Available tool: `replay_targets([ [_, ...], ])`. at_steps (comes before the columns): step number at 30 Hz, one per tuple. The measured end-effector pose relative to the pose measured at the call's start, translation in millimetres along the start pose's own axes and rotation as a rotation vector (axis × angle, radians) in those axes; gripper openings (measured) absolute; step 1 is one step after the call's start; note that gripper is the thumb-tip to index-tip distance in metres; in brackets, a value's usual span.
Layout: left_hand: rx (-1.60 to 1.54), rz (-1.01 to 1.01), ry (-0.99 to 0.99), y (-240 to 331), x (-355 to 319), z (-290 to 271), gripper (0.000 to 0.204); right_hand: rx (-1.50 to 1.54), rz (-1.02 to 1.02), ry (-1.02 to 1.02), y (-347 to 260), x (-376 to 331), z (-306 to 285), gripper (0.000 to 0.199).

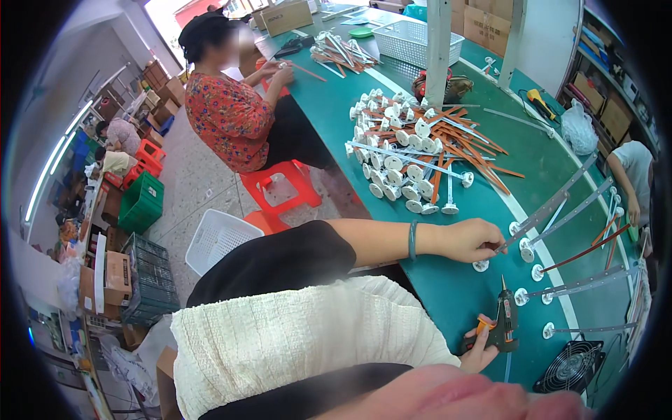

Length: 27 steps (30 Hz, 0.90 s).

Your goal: The worker uses a hot glue gun to attach LED strips to circular mounting bases on a factory assembly line.

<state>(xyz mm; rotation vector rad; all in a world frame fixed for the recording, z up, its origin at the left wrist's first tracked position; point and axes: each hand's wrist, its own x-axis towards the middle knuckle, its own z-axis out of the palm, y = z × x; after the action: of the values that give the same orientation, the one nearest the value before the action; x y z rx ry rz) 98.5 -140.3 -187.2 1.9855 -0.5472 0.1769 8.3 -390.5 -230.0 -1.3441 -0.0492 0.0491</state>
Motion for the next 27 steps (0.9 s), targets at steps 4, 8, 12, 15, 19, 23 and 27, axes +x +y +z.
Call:
replay_targets([
  [4,0.071,0.081,-0.005,2.2,-0.1,-1.0,0.041,-0.047,-0.046,0.02,7.1,-3.8,-8.4,0.022],
  [8,0.119,0.067,0.076,-9.0,-12.1,-25.0,0.057,-0.018,0.024,0.014,8.4,3.8,2.9,0.023],
  [12,0.207,0.084,0.061,-12.2,-7.7,-24.5,0.052,-0.146,-0.028,-0.063,4.9,5.3,0.5,0.027],
  [15,0.188,0.108,0.068,-11.9,5.5,-6.9,0.039,-0.11,-0.09,0.008,4.8,5.2,3.5,0.03],
  [19,0.147,0.064,0.06,-24.4,14.0,3.7,0.019,-0.215,-0.03,-0.029,8.6,1.0,-2.2,0.028],
  [23,0.209,0.169,0.061,-27.6,18.4,3.4,0.015,-0.344,-0.044,-0.042,7.4,2.5,8.3,0.029],
  [27,0.149,0.184,0.091,-31.5,22.9,6.2,0.016,-0.393,-0.042,-0.032,3.9,8.1,17.6,0.03],
])
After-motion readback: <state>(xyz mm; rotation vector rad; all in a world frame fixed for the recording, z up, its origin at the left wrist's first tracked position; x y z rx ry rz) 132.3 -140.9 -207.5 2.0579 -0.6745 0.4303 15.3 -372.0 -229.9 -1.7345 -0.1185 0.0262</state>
